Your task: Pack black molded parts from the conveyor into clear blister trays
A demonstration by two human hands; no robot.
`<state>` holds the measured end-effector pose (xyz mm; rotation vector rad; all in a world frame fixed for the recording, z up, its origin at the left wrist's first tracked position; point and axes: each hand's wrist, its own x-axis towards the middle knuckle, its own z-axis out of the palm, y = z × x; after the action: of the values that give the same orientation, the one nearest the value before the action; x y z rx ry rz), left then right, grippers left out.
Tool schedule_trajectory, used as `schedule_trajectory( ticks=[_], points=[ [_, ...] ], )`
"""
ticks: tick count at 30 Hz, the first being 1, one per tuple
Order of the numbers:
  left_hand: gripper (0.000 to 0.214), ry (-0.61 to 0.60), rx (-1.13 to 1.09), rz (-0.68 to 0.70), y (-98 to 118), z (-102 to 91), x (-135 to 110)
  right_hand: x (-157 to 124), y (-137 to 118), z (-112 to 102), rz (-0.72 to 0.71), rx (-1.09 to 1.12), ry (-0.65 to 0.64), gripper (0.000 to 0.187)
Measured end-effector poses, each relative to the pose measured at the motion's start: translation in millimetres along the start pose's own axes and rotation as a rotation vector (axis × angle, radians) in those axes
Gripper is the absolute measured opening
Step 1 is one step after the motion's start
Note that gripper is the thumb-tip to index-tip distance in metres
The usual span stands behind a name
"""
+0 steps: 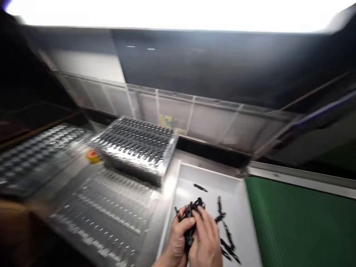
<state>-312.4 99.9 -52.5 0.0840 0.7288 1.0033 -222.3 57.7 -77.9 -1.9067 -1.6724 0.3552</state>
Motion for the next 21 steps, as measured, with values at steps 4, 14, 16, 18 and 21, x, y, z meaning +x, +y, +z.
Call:
schedule_trajectory(
  ticks=[4,14,16,18,21],
  points=[
    [0.042,0.452,0.086,0.188,85,-143.3,-33,-31,-86,136,-0.127,0.32,-0.351,0.045],
    [0.065,0.841,0.71,0.371,253,-273.8,-35,41,-189,218,-0.224,0.565,-0.684,0.053],
    [0.065,0.924,0.826,0.389,266,-285.4,-48,34,-161,188,-0.232,0.568,-0.587,0.048],
    [0.059,0.985,0.935,0.385,268,-293.7,-57,20,-112,151,-0.234,0.505,-0.357,0.039],
    [0.046,0.99,1.197,0.37,251,-283.4,-49,-5,-21,95,0.098,0.11,-0.093,0.031]
  ],
)
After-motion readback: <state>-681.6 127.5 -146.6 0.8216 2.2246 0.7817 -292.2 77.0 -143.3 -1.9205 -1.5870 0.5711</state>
